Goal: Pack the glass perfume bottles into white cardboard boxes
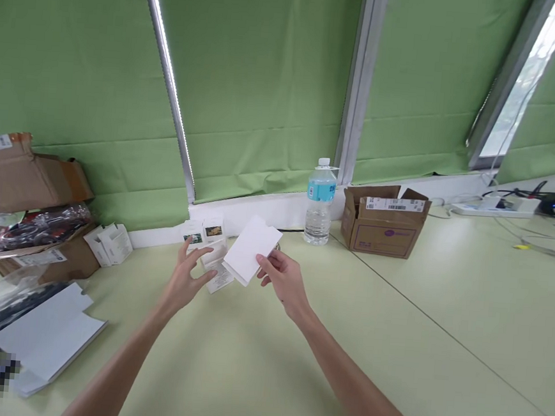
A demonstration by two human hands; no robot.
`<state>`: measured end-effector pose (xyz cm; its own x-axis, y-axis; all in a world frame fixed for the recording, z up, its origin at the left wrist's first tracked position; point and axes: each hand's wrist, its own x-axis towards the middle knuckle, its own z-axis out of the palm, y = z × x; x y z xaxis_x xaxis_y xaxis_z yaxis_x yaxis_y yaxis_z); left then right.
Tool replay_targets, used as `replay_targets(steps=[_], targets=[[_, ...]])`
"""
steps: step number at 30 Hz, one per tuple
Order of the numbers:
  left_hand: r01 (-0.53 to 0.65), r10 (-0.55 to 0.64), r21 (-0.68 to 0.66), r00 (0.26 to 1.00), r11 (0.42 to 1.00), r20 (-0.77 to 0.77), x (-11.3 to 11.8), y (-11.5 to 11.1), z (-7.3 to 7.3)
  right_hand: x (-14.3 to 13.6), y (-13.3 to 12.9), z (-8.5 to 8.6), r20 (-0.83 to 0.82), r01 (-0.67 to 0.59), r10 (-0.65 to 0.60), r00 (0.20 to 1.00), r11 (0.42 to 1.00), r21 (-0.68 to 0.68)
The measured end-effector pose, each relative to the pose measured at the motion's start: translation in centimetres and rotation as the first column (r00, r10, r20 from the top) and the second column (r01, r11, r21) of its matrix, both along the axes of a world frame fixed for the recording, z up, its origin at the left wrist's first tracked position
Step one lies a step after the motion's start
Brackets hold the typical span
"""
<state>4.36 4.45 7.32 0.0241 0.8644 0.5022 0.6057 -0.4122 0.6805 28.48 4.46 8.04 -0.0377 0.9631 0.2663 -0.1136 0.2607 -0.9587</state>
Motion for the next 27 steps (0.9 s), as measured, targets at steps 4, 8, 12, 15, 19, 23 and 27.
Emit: replay_targets(steps=[4,8,12,15,19,23,27], targets=[[0.016,0.014,-0.175,0.986,0.984,0.169,0.8,2.1,-0.3,0.5,0.4,-0.1,0.007,0.017,-0.017,1.000,1.000,0.000],[0.166,-0.082,-0.252,0.946,0.953,0.313,0.4,1.3,0.1,0.6,-0.1,0.7,-0.019,-0.044,0.044,0.999,0.999,0.030],[0.412,-0.285,-0.275,0.871,0.869,0.401,0.1,-1.5,0.9,0.1,-1.1,1.5,-0.046,-0.123,0.127,0.991,0.990,0.076],[0.511,-0.373,-0.319,0.835,0.798,0.404,0.3,-3.5,1.1,-0.7,-1.9,1.6,-0.047,-0.171,0.176,0.983,0.981,0.092],[0.533,-0.382,-0.324,0.820,0.782,0.427,0.8,-5.0,0.7,-1.7,-2.7,1.5,-0.002,-0.243,0.244,0.970,0.965,0.104],[0.536,-0.345,-0.321,0.799,0.781,0.493,1.1,-5.8,0.5,-1.9,-3.0,1.4,0.115,-0.287,0.276,0.954,0.953,0.098],[0.534,-0.318,-0.299,0.776,0.791,0.545,1.0,-5.9,0.3,-1.3,-2.5,1.3,0.180,-0.296,0.276,0.944,0.950,0.095]])
